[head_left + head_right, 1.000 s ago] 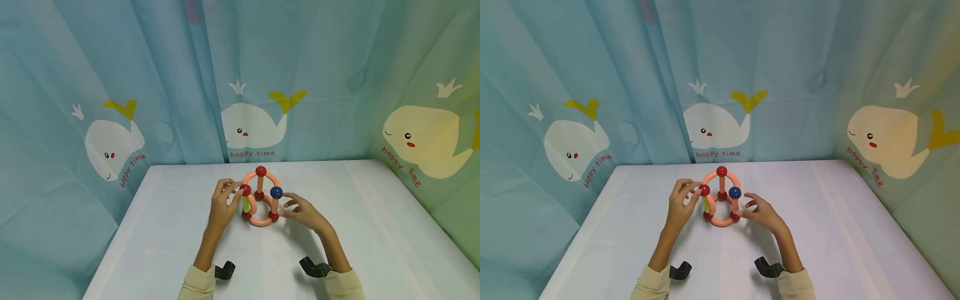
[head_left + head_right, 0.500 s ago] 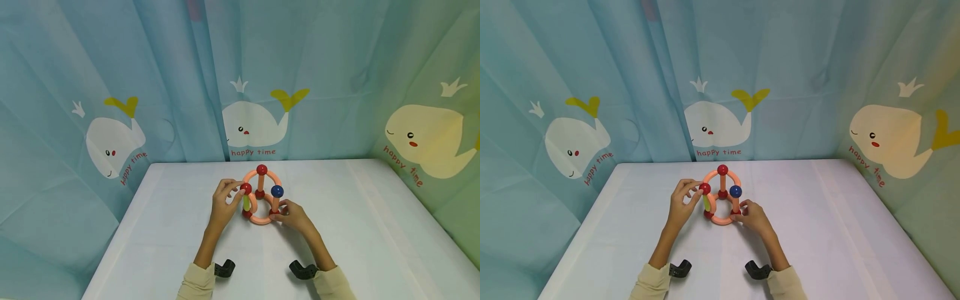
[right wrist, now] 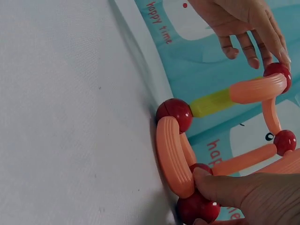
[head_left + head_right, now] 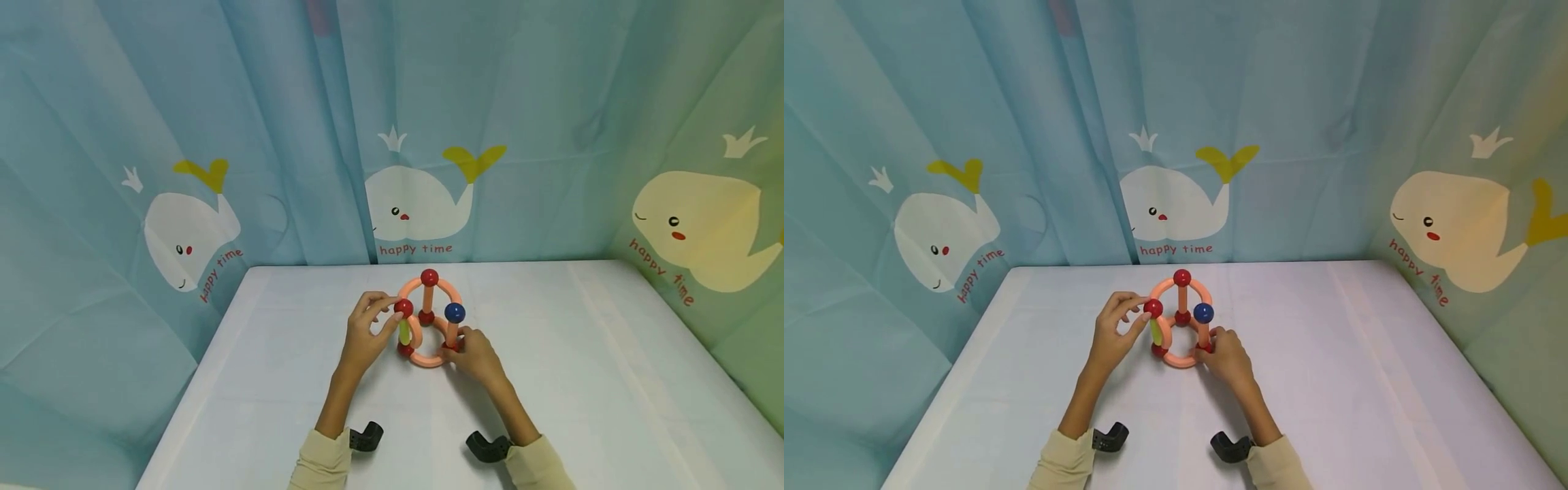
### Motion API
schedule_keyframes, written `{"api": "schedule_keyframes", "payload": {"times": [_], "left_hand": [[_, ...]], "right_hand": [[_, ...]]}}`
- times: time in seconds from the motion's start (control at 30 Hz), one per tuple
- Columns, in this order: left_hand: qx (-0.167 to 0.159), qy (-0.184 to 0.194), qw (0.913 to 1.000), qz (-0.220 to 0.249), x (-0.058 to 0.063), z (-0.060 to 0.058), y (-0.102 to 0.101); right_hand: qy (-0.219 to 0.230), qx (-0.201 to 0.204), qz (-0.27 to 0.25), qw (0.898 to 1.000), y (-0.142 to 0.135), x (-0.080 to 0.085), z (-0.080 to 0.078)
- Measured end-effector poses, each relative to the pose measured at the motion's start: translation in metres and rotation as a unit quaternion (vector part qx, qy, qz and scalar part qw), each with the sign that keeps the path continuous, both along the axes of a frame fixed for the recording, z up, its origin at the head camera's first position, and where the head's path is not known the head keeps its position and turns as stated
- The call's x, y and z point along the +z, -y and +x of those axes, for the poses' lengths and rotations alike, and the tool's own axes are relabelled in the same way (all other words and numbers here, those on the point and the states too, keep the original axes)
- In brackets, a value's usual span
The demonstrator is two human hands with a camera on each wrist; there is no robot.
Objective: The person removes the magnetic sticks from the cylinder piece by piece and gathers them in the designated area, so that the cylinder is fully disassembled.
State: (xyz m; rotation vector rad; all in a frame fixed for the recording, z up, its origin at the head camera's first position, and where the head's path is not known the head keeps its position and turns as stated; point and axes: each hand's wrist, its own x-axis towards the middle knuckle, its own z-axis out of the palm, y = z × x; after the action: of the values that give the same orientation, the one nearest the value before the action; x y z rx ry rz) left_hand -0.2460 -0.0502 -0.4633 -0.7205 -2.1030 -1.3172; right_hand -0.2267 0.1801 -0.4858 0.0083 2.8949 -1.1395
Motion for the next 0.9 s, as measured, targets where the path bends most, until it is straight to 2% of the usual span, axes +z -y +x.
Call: {"api": "schedule_keyframes", "payload": {"times": [0.13, 0.3, 0.5, 0.6, 0.73, 0.9], "left_hand": [[-0.018, -0.023, 0.9995, -0.013, 0.003, -0.001, 0.001], [-0.041, -0.042, 0.9978, -0.029, 0.006, -0.001, 0.001], [-0.067, -0.039, 0.9964, -0.035, 0.008, 0.005, 0.000], [-0.092, -0.035, 0.9947, -0.030, 0.009, 0.007, -0.002], [-0.114, -0.027, 0.9928, -0.027, 0.011, 0.009, -0.006], [-0.118, -0.010, 0.9922, -0.038, 0.011, 0.012, -0.008]], "right_hand": [[-0.018, 0.001, -0.003, 1.000, -0.001, 0.000, -0.002], [-0.031, 0.019, -0.034, 0.999, -0.005, -0.001, -0.006], [-0.014, 0.032, -0.050, 0.998, -0.012, -0.004, -0.013], [-0.010, 0.036, -0.049, 0.998, -0.015, -0.004, -0.016], [-0.005, 0.059, -0.056, 0.997, -0.020, -0.003, -0.022], [-0.004, 0.093, -0.047, 0.995, -0.026, -0.003, -0.033]]}}
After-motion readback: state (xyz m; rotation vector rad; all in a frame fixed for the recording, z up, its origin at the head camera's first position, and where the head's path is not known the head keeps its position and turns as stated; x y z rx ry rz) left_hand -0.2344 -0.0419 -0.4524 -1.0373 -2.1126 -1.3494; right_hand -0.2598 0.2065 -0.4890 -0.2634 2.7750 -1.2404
